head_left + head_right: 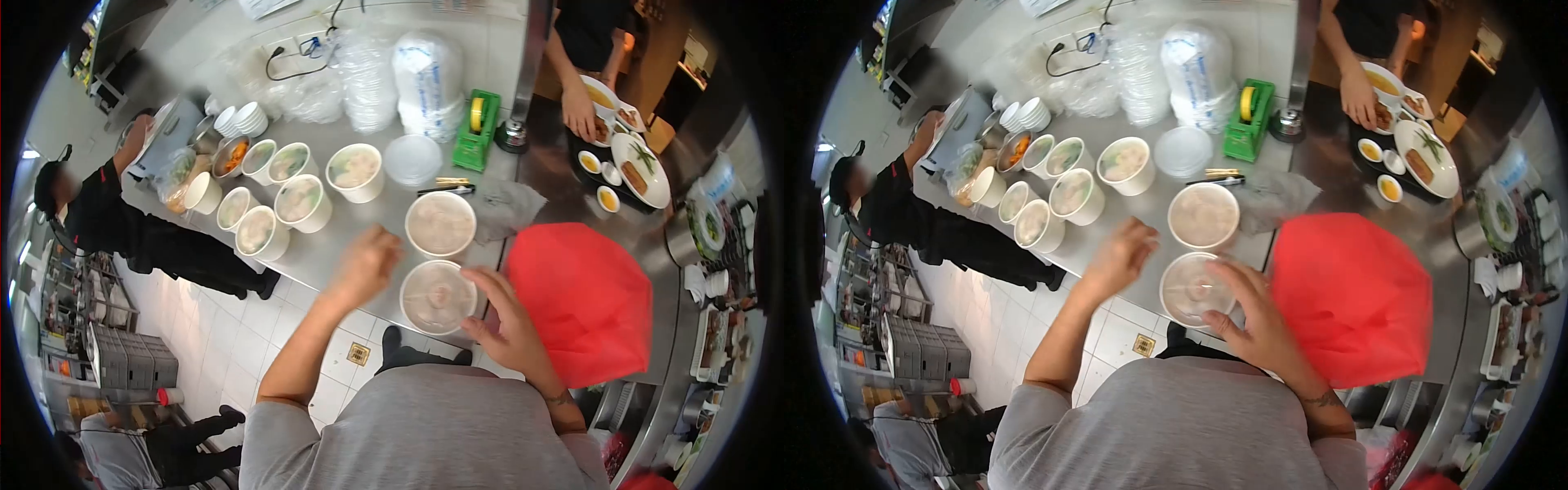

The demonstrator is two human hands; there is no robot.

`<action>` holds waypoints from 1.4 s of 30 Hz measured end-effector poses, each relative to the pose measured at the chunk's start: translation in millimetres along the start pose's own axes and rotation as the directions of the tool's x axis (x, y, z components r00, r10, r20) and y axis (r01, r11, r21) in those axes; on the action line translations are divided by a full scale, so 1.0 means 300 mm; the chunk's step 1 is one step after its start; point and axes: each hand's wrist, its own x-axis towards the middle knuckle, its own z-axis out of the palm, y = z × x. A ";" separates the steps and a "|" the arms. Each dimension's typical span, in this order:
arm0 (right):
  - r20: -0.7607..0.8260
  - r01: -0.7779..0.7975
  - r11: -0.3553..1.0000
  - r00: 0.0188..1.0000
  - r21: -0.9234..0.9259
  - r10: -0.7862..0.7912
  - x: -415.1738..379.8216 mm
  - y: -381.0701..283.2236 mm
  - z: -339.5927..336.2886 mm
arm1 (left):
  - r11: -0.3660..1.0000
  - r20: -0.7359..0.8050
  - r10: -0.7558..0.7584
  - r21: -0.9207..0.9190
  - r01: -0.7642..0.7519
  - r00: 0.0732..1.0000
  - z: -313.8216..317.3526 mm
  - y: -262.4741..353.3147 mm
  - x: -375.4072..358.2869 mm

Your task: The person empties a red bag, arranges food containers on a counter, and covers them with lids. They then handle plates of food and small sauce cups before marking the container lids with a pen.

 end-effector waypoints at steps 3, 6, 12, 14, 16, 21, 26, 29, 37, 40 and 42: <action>-0.118 -0.081 0.964 0.992 -0.255 0.052 0.052 0.103 0.129 | 0.910 -0.213 -0.055 0.390 0.137 0.975 -0.085 -0.276 -0.024; -0.318 -0.276 0.901 0.933 -0.334 0.168 0.073 0.229 0.297 | 0.798 -0.263 -0.041 0.571 0.190 0.964 -0.097 -0.513 -0.007; -0.627 -0.461 0.845 0.751 -0.271 0.208 0.245 0.190 0.482 | 0.891 -0.067 0.041 0.454 -0.006 0.997 -0.088 -0.660 0.080; -0.663 -0.533 0.779 0.718 -0.331 0.209 0.287 0.185 0.513 | 0.945 -0.068 0.055 0.324 -0.030 0.996 -0.169 -0.621 0.157; -0.709 -0.556 0.771 0.676 -0.310 0.203 0.338 0.184 0.540 | 0.979 -0.125 0.124 0.176 -0.102 0.984 -0.204 -0.606 0.269; -0.657 -0.629 0.580 0.726 -0.517 0.203 0.338 0.183 0.537 | 0.851 0.196 0.505 -0.276 -0.447 0.841 0.142 -0.428 0.694; -0.637 -0.615 0.612 0.737 -0.497 0.224 0.292 0.179 0.501 | 0.872 0.633 0.359 0.034 -0.487 0.686 0.302 -0.377 0.777; -0.649 -0.586 0.677 0.732 -0.446 0.206 0.273 0.199 0.495 | 0.857 0.623 0.378 0.043 -0.513 0.685 0.374 -0.414 0.768; -0.682 -0.372 0.903 0.719 -0.215 0.134 0.333 0.191 0.394 | 0.692 0.550 0.133 -0.647 0.320 0.825 -0.054 -0.287 0.636; -0.542 -0.314 0.924 0.748 0.221 0.383 0.474 0.165 0.401 | 0.501 0.402 0.164 -0.820 0.275 0.901 -0.052 -0.239 0.504; -0.415 -0.366 0.899 0.799 0.239 0.436 0.528 0.148 0.403 | 0.420 0.346 0.090 -0.863 0.280 0.934 -0.020 -0.228 0.447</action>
